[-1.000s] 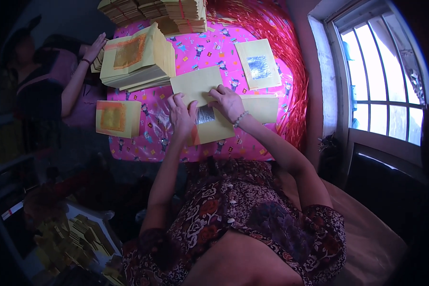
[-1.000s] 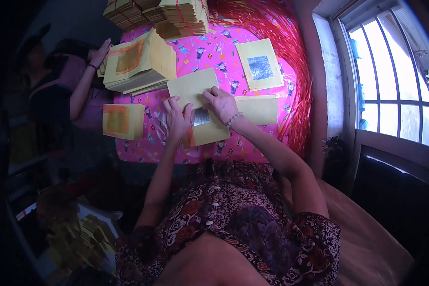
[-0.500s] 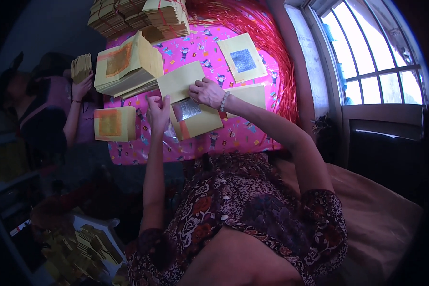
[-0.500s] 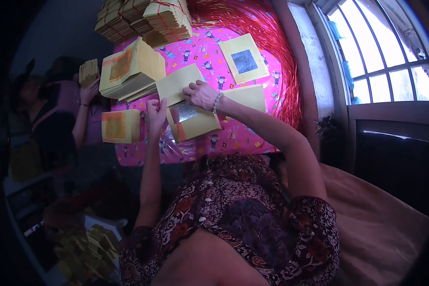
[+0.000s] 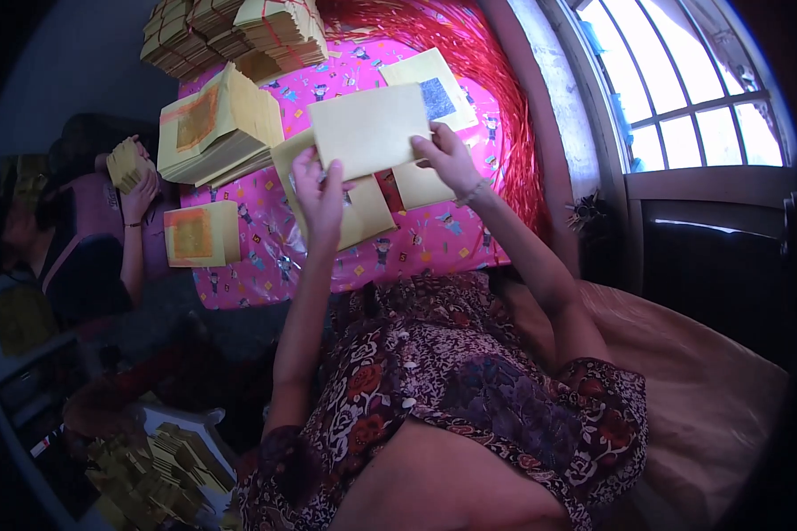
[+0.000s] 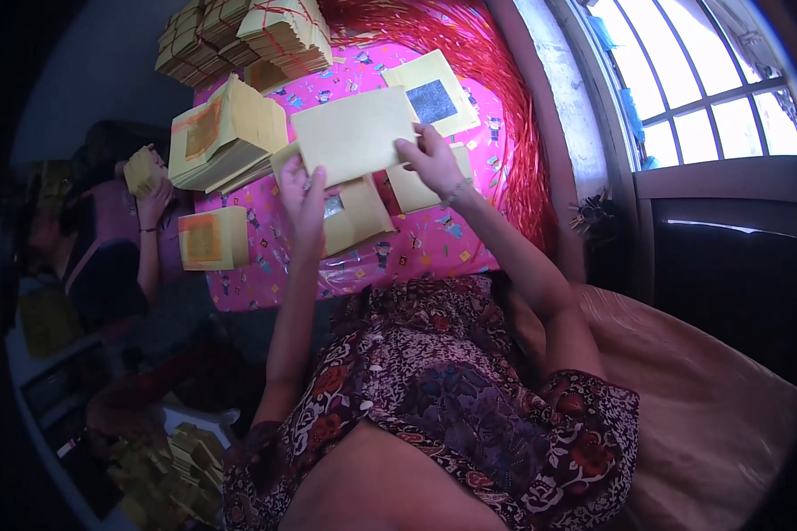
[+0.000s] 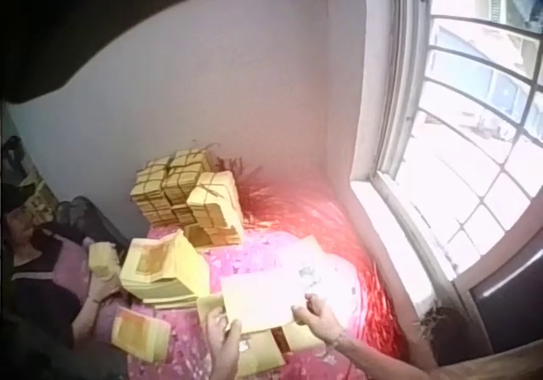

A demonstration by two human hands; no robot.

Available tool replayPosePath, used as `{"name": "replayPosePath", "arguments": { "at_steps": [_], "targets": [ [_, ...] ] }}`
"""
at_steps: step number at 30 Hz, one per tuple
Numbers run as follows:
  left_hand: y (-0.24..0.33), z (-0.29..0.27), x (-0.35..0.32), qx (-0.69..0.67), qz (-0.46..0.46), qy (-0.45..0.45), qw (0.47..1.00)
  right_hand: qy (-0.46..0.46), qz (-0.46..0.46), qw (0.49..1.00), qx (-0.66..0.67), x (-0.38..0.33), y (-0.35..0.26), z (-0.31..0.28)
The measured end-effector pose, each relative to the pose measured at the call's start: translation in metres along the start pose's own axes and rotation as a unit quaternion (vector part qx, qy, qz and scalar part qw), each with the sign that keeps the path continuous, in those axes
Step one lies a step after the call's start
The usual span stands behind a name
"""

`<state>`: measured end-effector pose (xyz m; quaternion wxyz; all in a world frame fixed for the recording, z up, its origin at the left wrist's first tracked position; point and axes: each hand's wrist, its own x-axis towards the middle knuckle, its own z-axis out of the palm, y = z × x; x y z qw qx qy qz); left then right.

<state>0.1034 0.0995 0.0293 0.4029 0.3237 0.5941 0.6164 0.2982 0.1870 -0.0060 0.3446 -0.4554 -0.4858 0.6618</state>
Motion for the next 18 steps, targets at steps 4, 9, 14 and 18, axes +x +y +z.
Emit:
{"name": "replayPosePath", "arguments": {
  "at_steps": [4,9,14,18],
  "targets": [
    [-0.025,0.052,-0.032,-0.066,-0.029,-0.047,0.996,0.028,0.027,0.998,0.04,-0.022,0.034,-0.06],
    [-0.101,0.063,-0.082,0.048,-0.139,-0.135,0.98,0.064,0.027,0.997,0.036,-0.037,0.084,-0.097],
    [-0.143,0.067,-0.089,0.393,0.095,-0.242,0.882,0.063,0.036,0.996,0.047,-0.032,0.109,-0.101],
    [-0.16,0.072,-0.078,0.56,0.094,-0.256,0.783,0.052,0.006,0.999,-0.003,-0.015,0.133,-0.092]
  ]
}}
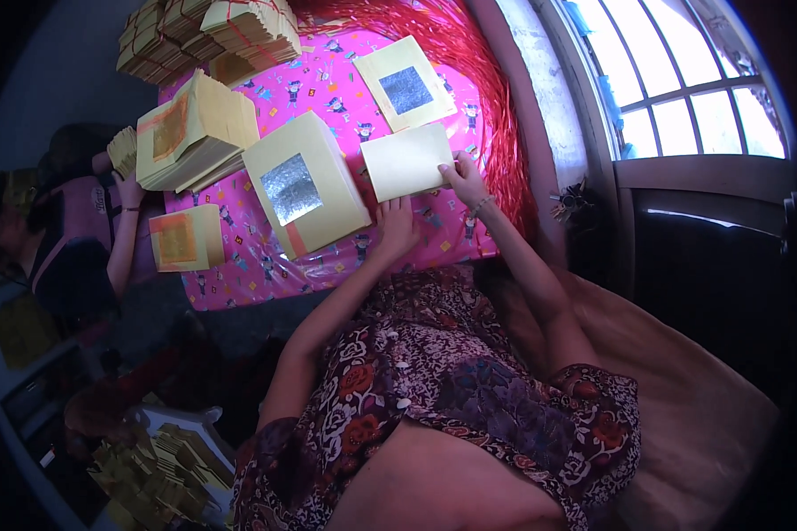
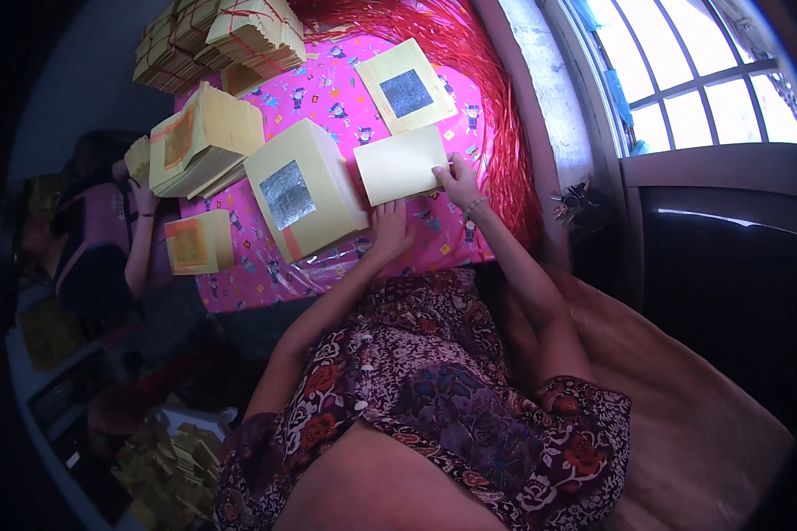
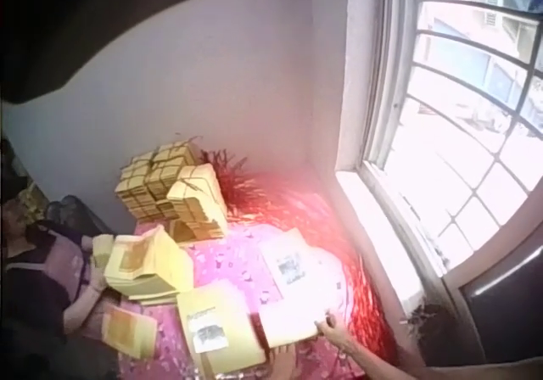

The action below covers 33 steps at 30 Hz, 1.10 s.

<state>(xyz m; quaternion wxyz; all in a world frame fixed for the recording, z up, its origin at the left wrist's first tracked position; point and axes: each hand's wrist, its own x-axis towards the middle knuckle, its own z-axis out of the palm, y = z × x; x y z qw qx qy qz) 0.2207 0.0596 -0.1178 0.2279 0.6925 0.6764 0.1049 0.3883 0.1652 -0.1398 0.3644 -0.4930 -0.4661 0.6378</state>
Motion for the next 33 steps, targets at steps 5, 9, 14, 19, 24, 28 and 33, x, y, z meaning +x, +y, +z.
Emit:
{"name": "replayPosePath", "arguments": {
  "at_steps": [5,9,14,19,24,28,33],
  "targets": [
    [0.004,0.016,0.004,0.012,0.014,-0.012,1.0,0.063,-0.025,0.99,-0.126,0.02,0.056,-0.013],
    [-0.009,0.03,-0.001,0.034,0.038,0.019,0.999,0.073,-0.006,0.966,-0.246,0.019,0.051,-0.009],
    [-0.007,0.028,-0.004,0.045,0.045,-0.015,0.998,0.037,-0.005,0.967,-0.252,0.017,0.046,-0.017],
    [-0.01,0.031,-0.008,0.031,0.038,-0.007,0.999,0.057,-0.022,0.94,-0.337,0.009,0.024,-0.001],
    [-0.008,0.019,-0.021,0.032,0.059,0.036,0.997,0.061,-0.049,0.934,-0.348,0.011,0.022,0.002],
    [0.011,-0.022,-0.017,-0.044,0.057,-0.064,0.995,0.076,-0.046,0.929,-0.359,0.008,0.024,-0.003],
    [0.004,-0.006,0.005,0.091,0.084,0.09,0.988,0.081,-0.029,0.919,-0.386,0.007,0.014,0.005]
  ]
}}
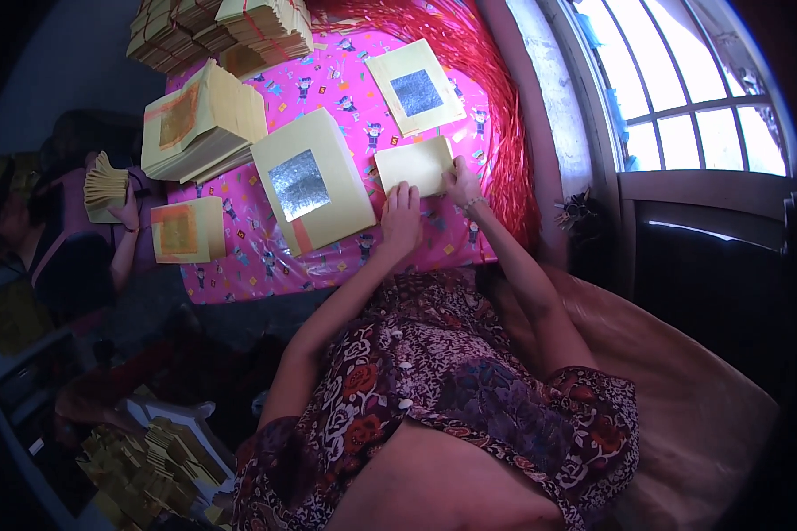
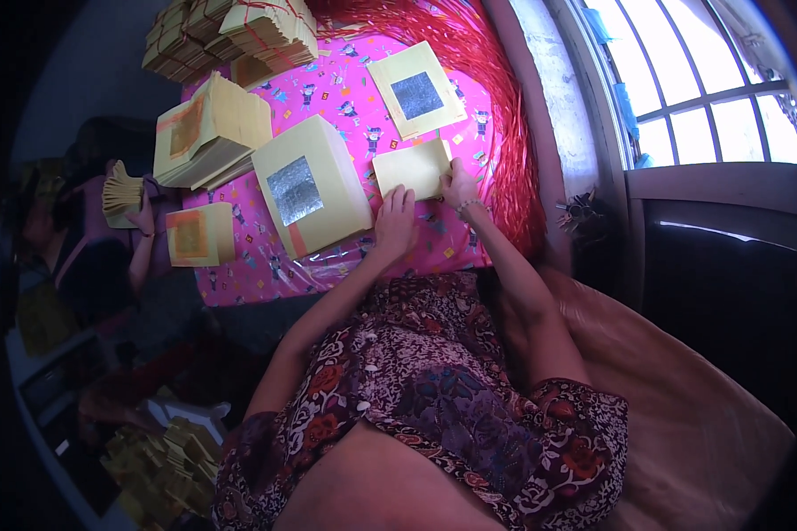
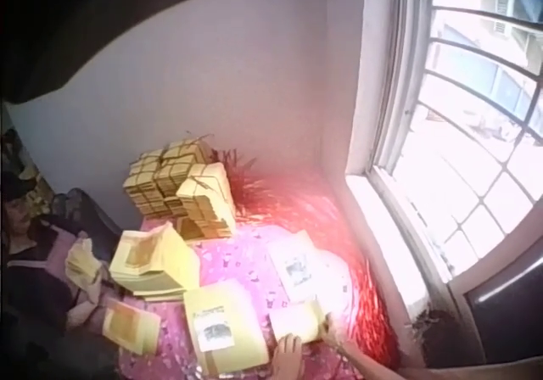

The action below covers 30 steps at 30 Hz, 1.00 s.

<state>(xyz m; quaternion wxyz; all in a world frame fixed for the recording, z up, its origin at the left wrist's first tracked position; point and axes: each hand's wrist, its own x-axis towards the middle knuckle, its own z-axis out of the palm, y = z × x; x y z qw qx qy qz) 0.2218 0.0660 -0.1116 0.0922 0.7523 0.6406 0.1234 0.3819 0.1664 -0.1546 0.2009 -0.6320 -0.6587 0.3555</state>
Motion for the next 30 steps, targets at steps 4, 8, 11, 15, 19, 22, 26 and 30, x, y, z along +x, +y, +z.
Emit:
{"name": "replayPosePath", "arguments": {
  "at_steps": [4,8,11,15,19,22,26,30],
  "targets": [
    [-0.013,0.033,-0.004,0.08,-0.006,0.011,0.997,-0.009,0.02,0.995,-0.093,-0.006,-0.029,-0.003],
    [-0.008,0.032,0.004,0.064,-0.006,-0.015,0.998,0.093,-0.057,0.965,-0.238,-0.009,-0.018,-0.005],
    [-0.011,0.035,0.005,0.08,0.001,-0.019,0.997,0.034,0.061,0.99,-0.119,-0.004,-0.019,-0.004],
    [-0.015,0.037,0.005,0.097,0.012,-0.012,0.995,0.004,0.062,0.992,-0.111,0.008,-0.006,-0.004],
    [-0.018,0.039,0.005,0.061,-0.008,-0.012,0.998,-0.029,0.089,0.989,-0.112,0.014,-0.005,-0.005],
    [-0.014,0.029,0.005,0.04,-0.015,-0.005,0.999,-0.064,0.123,0.989,-0.059,0.016,-0.004,-0.014],
    [-0.001,-0.005,0.001,0.022,0.012,0.02,0.999,-0.032,0.129,0.991,-0.021,0.006,-0.006,-0.026],
    [0.008,-0.052,-0.009,-0.122,0.031,-0.007,0.992,0.119,-0.062,0.99,-0.049,0.001,-0.009,-0.033]
  ]
}}
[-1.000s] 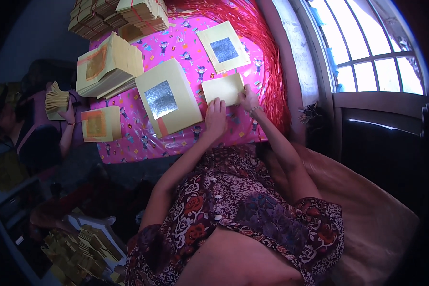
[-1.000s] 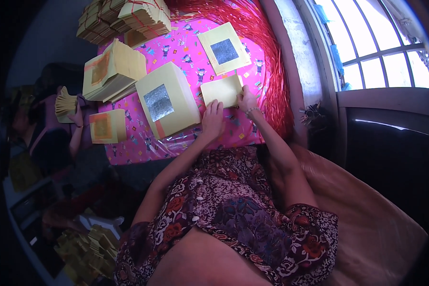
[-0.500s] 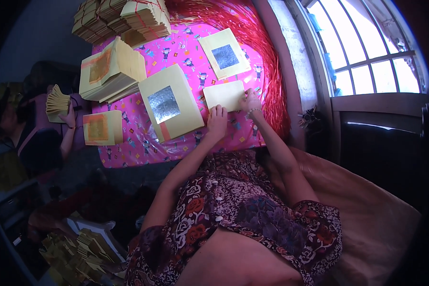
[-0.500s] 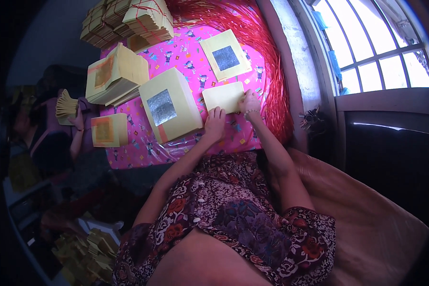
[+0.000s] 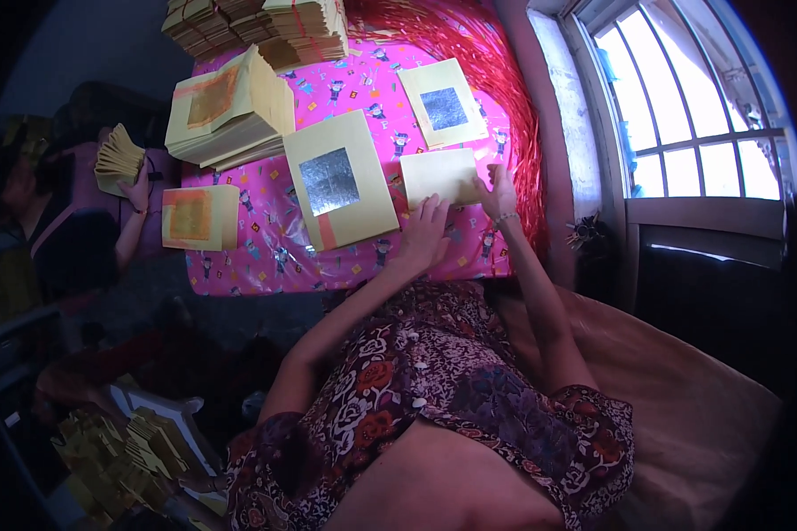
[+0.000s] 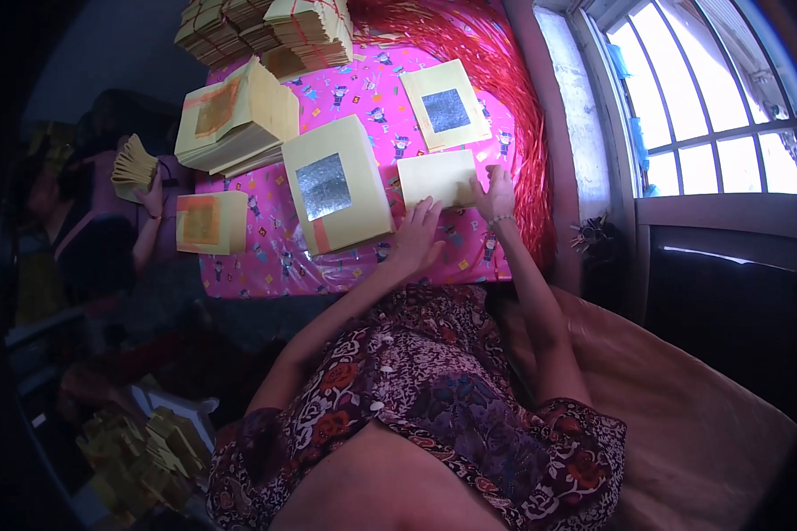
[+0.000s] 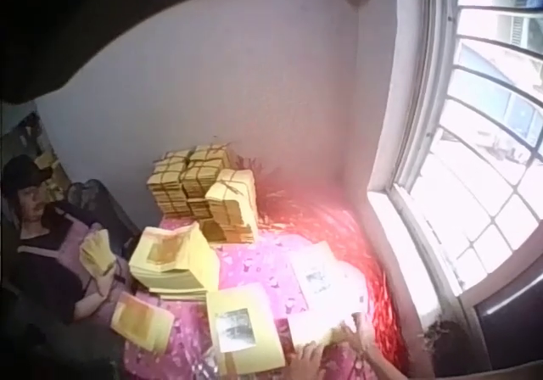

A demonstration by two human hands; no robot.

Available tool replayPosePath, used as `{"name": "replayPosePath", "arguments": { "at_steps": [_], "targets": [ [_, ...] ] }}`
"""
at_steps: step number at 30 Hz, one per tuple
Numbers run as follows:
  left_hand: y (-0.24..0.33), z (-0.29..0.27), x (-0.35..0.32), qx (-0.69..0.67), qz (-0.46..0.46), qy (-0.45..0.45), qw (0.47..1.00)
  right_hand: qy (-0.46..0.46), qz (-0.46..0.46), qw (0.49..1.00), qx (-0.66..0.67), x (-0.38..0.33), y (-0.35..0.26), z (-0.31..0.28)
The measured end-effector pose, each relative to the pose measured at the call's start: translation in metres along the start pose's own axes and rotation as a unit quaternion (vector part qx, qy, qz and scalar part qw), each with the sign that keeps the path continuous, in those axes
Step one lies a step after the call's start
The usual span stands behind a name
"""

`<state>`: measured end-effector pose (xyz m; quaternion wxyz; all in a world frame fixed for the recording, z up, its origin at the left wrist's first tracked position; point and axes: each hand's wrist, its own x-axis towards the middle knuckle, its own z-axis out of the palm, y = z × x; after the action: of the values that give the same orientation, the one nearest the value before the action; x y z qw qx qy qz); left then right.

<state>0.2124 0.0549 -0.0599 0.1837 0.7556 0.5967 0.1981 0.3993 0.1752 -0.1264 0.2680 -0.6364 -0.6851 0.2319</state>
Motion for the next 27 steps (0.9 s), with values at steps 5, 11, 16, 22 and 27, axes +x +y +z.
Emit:
{"name": "replayPosePath", "arguments": {
  "at_steps": [5,11,16,22,27],
  "targets": [
    [-0.006,-0.071,-0.034,-0.21,0.016,0.036,0.977,-0.091,-0.107,0.983,0.118,-0.001,-0.093,-0.041],
    [-0.061,-0.122,-0.077,-0.089,-0.045,0.106,0.989,-0.209,-0.344,0.911,0.088,-0.027,-0.164,-0.034],
    [-0.094,-0.132,-0.093,-0.008,-0.048,0.085,0.995,-0.235,-0.462,0.855,-0.02,-0.036,-0.174,-0.006],
    [-0.106,-0.13,-0.1,-0.012,-0.052,0.095,0.994,-0.26,-0.459,0.847,-0.066,-0.035,-0.175,-0.001],
    [-0.111,-0.128,-0.103,-0.041,-0.046,0.115,0.991,-0.253,-0.461,0.847,-0.073,-0.034,-0.176,0.002]
  ]
}}
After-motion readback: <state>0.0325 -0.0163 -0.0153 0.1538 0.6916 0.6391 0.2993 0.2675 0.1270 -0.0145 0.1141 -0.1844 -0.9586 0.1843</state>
